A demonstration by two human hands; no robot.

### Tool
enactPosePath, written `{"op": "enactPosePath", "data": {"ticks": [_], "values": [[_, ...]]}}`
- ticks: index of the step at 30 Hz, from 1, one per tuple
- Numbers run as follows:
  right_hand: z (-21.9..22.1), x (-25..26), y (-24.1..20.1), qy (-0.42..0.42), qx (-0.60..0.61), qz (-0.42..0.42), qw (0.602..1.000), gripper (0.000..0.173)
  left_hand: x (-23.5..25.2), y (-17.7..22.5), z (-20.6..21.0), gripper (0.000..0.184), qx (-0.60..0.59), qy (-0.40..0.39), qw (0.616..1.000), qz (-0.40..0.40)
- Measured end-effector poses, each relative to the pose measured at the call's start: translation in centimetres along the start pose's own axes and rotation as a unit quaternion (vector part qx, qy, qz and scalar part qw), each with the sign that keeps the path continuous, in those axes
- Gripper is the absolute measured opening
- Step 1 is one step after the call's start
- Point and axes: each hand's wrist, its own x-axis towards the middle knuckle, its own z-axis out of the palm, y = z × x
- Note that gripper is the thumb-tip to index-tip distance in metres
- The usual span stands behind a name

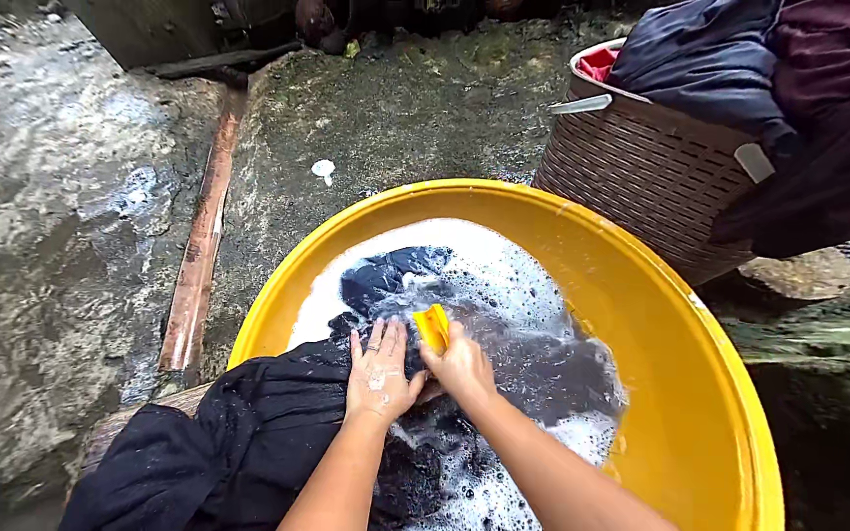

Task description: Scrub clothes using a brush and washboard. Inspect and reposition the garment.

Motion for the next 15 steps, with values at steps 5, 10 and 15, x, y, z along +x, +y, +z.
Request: {"op": "enactPosePath", "data": {"ticks": [5, 10, 15], "values": [[-3.9, 4.1, 0.8, 0.061, 0.006, 0.067, 0.996, 0.064, 0.2, 0.1, 0.4, 0.089, 0.022, -0.009, 1.0, -0.003], [-0.1, -1.0, 0.7, -0.002, -0.008, -0.049, 0.999, 0.063, -0.1, 0.2, 0.6, 0.081, 0.018, 0.003, 1.0, -0.004], [-5.5, 4.7, 9.6, 0.079, -0.051, 0.107, 0.99, 0.066, 0.2, 0.2, 0.6, 0.09, 0.036, -0.002, 0.999, -0.004]]}}
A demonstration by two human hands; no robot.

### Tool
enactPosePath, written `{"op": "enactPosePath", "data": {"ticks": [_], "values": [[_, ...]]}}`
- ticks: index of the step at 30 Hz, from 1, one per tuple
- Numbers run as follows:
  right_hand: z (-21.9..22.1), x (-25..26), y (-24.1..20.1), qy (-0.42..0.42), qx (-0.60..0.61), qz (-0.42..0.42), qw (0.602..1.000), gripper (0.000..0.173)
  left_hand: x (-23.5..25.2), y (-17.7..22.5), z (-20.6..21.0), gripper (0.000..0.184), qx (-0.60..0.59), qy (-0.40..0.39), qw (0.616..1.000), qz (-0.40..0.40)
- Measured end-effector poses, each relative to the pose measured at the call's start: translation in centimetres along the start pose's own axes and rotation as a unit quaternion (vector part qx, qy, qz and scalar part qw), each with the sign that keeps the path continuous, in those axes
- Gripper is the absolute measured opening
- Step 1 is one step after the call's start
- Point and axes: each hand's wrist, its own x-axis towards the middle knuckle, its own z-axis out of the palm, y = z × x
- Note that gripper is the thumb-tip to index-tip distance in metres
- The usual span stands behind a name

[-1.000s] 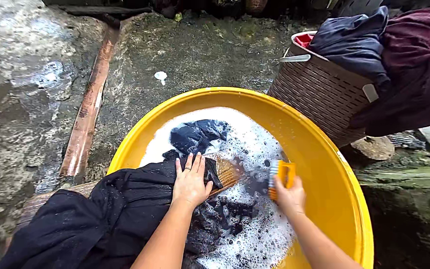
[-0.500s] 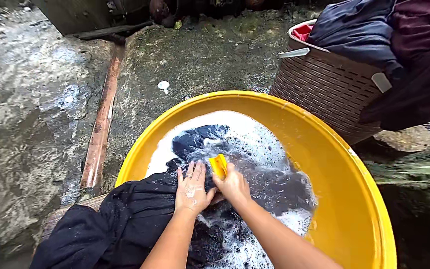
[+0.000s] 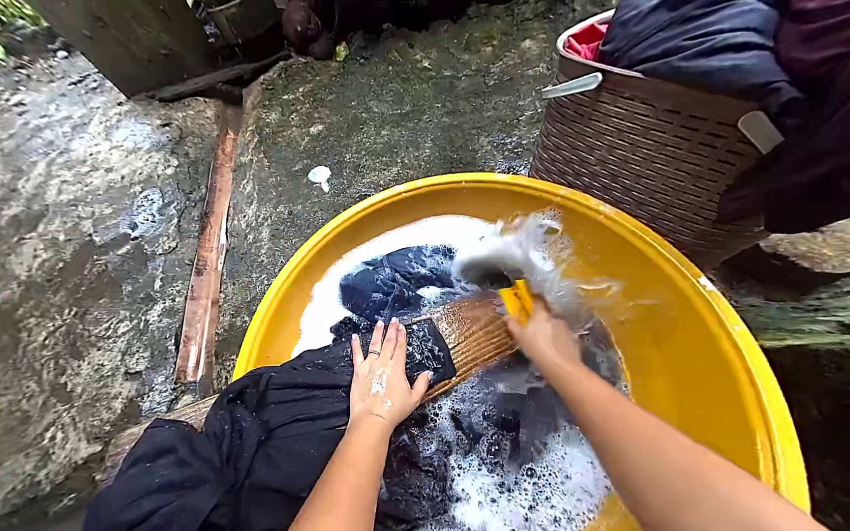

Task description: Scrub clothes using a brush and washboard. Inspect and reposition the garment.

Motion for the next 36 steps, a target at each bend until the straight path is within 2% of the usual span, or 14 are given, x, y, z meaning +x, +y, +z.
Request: {"op": "enactPosePath", "data": {"ticks": [3, 6, 10, 11, 13, 17, 19, 21, 23, 26, 29, 32, 34, 36], "values": [[-0.6, 0.6, 4.4, 0.083, 0.041, 0.072, 0.993, 0.067, 0.0, 0.0, -0.1, 0.09, -0.003, -0.01, 1.0, -0.007], [1.4, -2.6, 2.4, 0.039, 0.131, 0.105, 0.985, 0.062, -0.1, 0.0, 0.0, 0.091, -0.002, 0.0, 1.0, -0.009], [3.2, -9.0, -5.9, -0.099, 0.204, -0.097, 0.969, 0.058, -0.4, 0.0, -0.3, 0.088, 0.003, -0.014, 1.0, -0.02], [3.0, -10.1, -7.3, -0.113, 0.198, -0.133, 0.964, 0.059, -0.6, 0.2, -0.5, 0.084, -0.009, -0.014, 1.0, -0.026], [2.4, -10.9, -7.8, -0.069, 0.226, -0.14, 0.962, 0.058, -0.8, 0.6, -0.9, 0.083, -0.04, -0.006, 0.999, -0.033], [1.3, -10.1, 0.1, 0.065, 0.253, 0.025, 0.965, 0.07, -0.9, 0.9, 0.2, 0.086, -0.038, 0.067, 0.994, -0.082], [1.6, -9.7, 4.7, 0.08, 0.23, 0.12, 0.963, 0.077, -1.3, 1.7, -0.6, 0.085, -0.044, 0.019, 0.991, -0.129], [3.3, -10.2, 6.3, 0.039, 0.211, 0.179, 0.96, 0.078, -2.0, 2.2, -3.5, 0.086, -0.07, -0.088, 0.985, -0.13], [4.5, -12.1, 3.6, -0.023, 0.242, 0.132, 0.961, 0.07, -3.1, 1.4, -7.8, 0.075, -0.135, -0.165, 0.971, -0.106], [4.0, -15.8, -4.2, -0.09, 0.329, -0.055, 0.939, 0.066, -5.9, -2.2, -13.8, 0.06, -0.219, -0.181, 0.955, -0.083], [2.2, -17.1, -10.5, -0.113, 0.337, -0.168, 0.919, 0.062, -11.4, -7.4, -18.2, 0.062, -0.032, -0.106, 0.988, -0.112], [2.1, -14.2, -10.9, -0.141, 0.261, -0.197, 0.935, 0.072, -17.9, -13.4, -17.5, 0.09, -0.012, -0.059, 0.97, -0.236], [3.5, -11.7, -9.5, -0.176, 0.199, -0.193, 0.945, 0.078, -20.6, -16.3, -14.5, 0.117, -0.093, -0.048, 0.941, -0.32], [4.7, -11.1, -8.5, -0.202, 0.163, -0.205, 0.944, 0.078, -21.7, -16.8, -10.4, 0.122, -0.182, 0.007, 0.924, -0.337]]}}
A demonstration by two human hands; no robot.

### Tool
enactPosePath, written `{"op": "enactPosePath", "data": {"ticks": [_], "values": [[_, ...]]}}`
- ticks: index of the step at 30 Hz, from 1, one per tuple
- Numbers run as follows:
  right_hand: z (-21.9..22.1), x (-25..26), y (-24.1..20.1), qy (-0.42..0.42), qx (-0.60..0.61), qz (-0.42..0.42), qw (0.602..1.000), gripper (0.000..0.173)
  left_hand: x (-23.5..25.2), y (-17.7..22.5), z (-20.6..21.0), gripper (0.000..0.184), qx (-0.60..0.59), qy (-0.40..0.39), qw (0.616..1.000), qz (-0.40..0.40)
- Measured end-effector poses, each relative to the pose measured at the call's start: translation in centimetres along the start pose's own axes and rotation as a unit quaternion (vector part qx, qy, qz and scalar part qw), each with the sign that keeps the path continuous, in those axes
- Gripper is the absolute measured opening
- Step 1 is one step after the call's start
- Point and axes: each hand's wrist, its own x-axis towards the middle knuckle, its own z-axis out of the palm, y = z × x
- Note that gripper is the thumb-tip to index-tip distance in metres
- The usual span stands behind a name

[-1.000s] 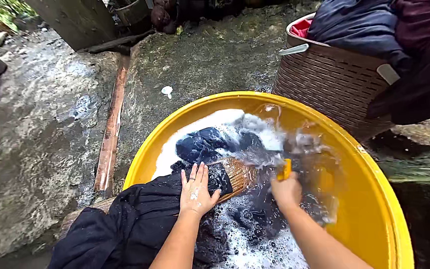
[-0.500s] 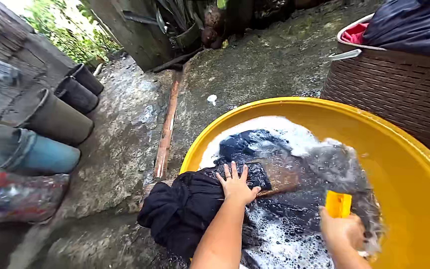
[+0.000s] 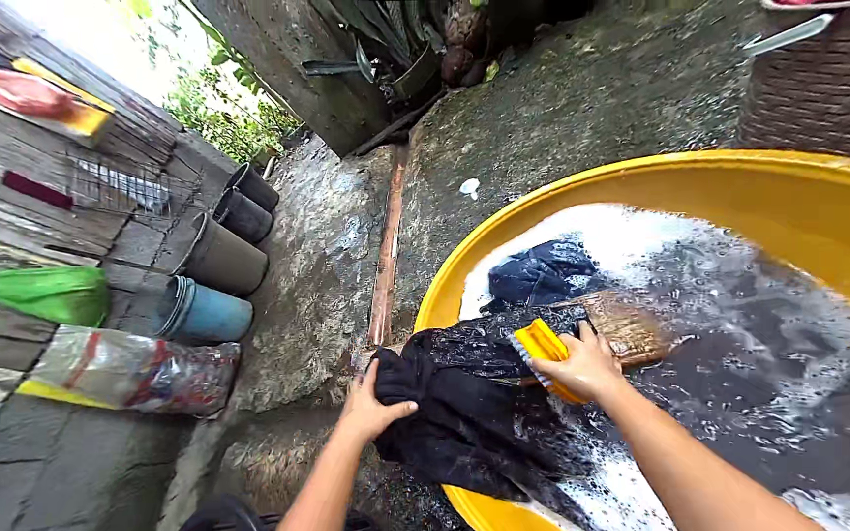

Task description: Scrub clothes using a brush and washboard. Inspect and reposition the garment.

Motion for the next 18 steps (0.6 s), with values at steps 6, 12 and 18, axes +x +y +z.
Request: {"op": "enactPosePath", "data": {"ticks": [6, 12, 18], "values": [[2.6, -1.5, -0.5, 0.039, -0.048, -0.05, 0.997, 0.072, 0.0, 0.6, 0.3, 0.054, -0.032, 0.034, 0.999, 0.015], [-1.1, -2.0, -0.9, 0.017, 0.293, 0.079, 0.953, 0.046, -4.8, 2.4, -5.1, 0.03, -0.184, 0.026, 0.977, 0.101], [-10.0, -3.7, -0.4, 0.09, 0.567, 0.036, 0.818, 0.029, -12.0, 5.8, -10.6, 0.009, -0.349, 0.163, 0.872, 0.302]]}}
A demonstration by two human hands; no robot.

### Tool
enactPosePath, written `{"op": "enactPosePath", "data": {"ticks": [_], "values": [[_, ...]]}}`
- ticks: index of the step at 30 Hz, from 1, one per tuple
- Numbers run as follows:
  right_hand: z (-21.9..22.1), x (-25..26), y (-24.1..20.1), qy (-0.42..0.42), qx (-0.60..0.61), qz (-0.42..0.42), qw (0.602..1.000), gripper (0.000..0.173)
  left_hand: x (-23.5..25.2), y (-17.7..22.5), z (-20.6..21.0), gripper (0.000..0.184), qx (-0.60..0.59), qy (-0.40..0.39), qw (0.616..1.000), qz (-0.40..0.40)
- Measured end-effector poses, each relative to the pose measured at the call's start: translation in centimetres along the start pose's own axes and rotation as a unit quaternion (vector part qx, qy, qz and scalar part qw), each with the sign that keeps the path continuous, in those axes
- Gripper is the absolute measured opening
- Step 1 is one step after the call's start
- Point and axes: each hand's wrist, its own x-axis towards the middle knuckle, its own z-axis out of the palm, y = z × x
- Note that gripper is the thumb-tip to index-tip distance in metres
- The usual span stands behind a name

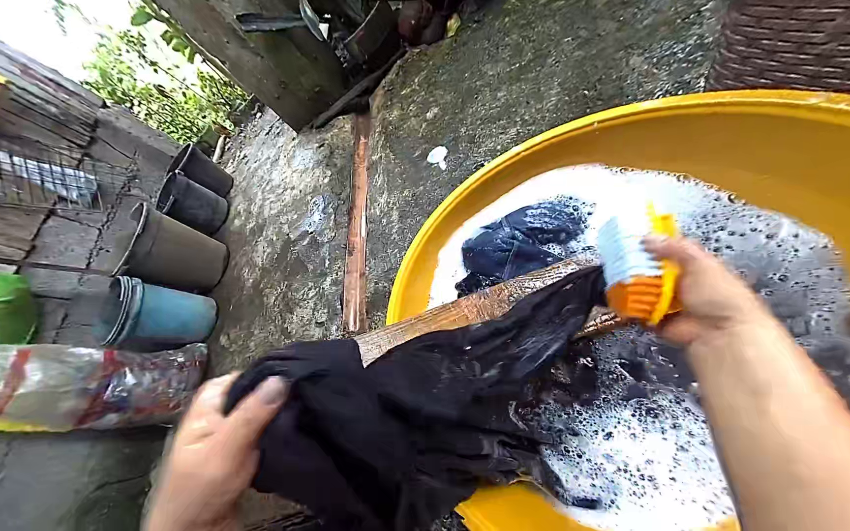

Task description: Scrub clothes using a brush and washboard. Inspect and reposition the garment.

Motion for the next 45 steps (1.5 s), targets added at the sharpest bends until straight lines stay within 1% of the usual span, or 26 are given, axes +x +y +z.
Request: {"op": "enactPosePath", "data": {"ticks": [2, 3, 4, 5, 6, 7, 9, 10, 11, 13, 15, 16, 18, 20, 24, 26, 29, 32, 34, 37, 38, 40, 41, 43, 44, 45], "values": [[-2.1, 0.6, -2.8, -0.001, 0.074, -0.106, 0.992, 0.024, 0.5, 0.8, -1.4, 0.013, -0.033, 0.04, 0.996, 0.076], [-3.0, 1.1, -4.0, -0.013, 0.108, -0.165, 0.98, 0.023, 1.0, 0.8, -1.4, 0.017, -0.045, 0.055, 0.993, 0.089], [-3.8, 2.0, -4.9, -0.029, 0.14, -0.215, 0.966, 0.022, 1.6, 0.7, -0.7, 0.021, -0.051, 0.079, 0.993, 0.075], [-4.5, 3.0, -5.6, -0.034, 0.163, -0.238, 0.957, 0.021, 2.3, 0.3, 0.3, 0.026, -0.055, 0.106, 0.992, 0.034], [-4.8, 3.5, -6.0, -0.03, 0.162, -0.24, 0.957, 0.02, 3.0, -0.7, 1.2, 0.029, -0.044, 0.118, 0.992, -0.019], [-4.7, 3.5, -6.2, -0.011, 0.121, -0.236, 0.964, 0.02, 3.5, -2.5, 2.0, 0.03, -0.019, 0.104, 0.992, -0.071], [-4.0, 2.3, -5.6, 0.082, -0.069, -0.204, 0.973, 0.03, 4.4, -7.6, 3.5, 0.034, 0.075, 0.032, 0.987, -0.139], [-4.0, 1.9, -4.6, 0.111, -0.165, -0.179, 0.964, 0.041, 4.5, -10.0, 4.1, 0.035, 0.141, -0.002, 0.978, -0.156], [-4.3, 1.6, -3.4, 0.113, -0.235, -0.147, 0.954, 0.046, 4.6, -11.6, 4.7, 0.039, 0.197, -0.028, 0.964, -0.174], [-5.2, 1.1, -0.5, 0.061, -0.313, -0.058, 0.946, 0.04, 4.3, -12.5, 6.1, 0.036, 0.241, -0.011, 0.954, -0.18], [-6.4, 0.7, 2.4, -0.048, -0.369, 0.043, 0.927, 0.03, 4.0, -11.6, 7.8, 0.025, 0.213, -0.007, 0.966, -0.15], [-7.0, 0.7, 3.8, -0.114, -0.397, 0.086, 0.907, 0.027, 3.9, -11.1, 8.7, 0.022, 0.175, -0.033, 0.974, -0.141], [-7.6, 0.4, 6.0, -0.207, -0.441, 0.152, 0.86, 0.025, 3.8, -10.5, 10.7, 0.023, 0.095, -0.114, 0.972, -0.181], [-7.8, 0.2, 8.3, -0.258, -0.438, 0.171, 0.844, 0.028, 3.6, -11.2, 13.0, 0.028, 0.057, -0.159, 0.952, -0.255], [-6.0, -0.8, 11.9, -0.337, -0.406, 0.185, 0.829, 0.042, 5.1, -12.8, 16.0, 0.049, 0.135, -0.149, 0.915, -0.351], [-5.3, -1.3, 13.9, -0.338, -0.394, 0.187, 0.834, 0.05, 6.8, -13.0, 16.5, 0.062, 0.126, -0.133, 0.894, -0.408], [-4.5, -2.1, 15.0, -0.277, -0.38, 0.18, 0.864, 0.05, 9.2, -13.0, 17.0, 0.077, 0.009, -0.097, 0.871, -0.482], [-4.4, -2.4, 14.2, -0.221, -0.35, 0.176, 0.893, 0.04, 10.1, -13.5, 18.4, 0.076, -0.078, -0.023, 0.864, -0.498], [-4.6, -2.4, 13.7, -0.188, -0.295, 0.175, 0.92, 0.039, 10.1, -13.8, 18.8, 0.073, -0.078, -0.007, 0.865, -0.495], [-4.9, -2.9, 12.0, -0.155, -0.197, 0.188, 0.95, 0.032, 10.0, -14.0, 18.4, 0.072, 0.017, -0.083, 0.884, -0.459], [-5.0, -3.3, 11.3, -0.147, -0.17, 0.191, 0.956, 0.029, 10.0, -14.0, 18.5, 0.074, 0.077, -0.122, 0.891, -0.431], [-5.3, -4.1, 9.7, -0.133, -0.142, 0.184, 0.963, 0.026, 10.1, -14.0, 19.0, 0.076, 0.205, -0.19, 0.885, -0.373], [-5.7, -4.2, 8.8, -0.133, -0.139, 0.177, 0.965, 0.026, 10.6, -14.0, 19.3, 0.071, 0.253, -0.213, 0.876, -0.351], [-6.9, -4.5, 6.8, -0.133, -0.152, 0.165, 0.965, 0.026, 11.2, -14.4, 20.0, 0.048, 0.293, -0.236, 0.865, -0.333], [-7.7, -4.4, 5.9, -0.131, -0.166, 0.16, 0.964, 0.028, 11.3, -14.7, 19.9, 0.04, 0.282, -0.243, 0.866, -0.332], [-8.7, -4.3, 4.9, -0.124, -0.19, 0.156, 0.961, 0.029, 11.2, -15.0, 19.5, 0.037, 0.247, -0.24, 0.877, -0.335]]}}
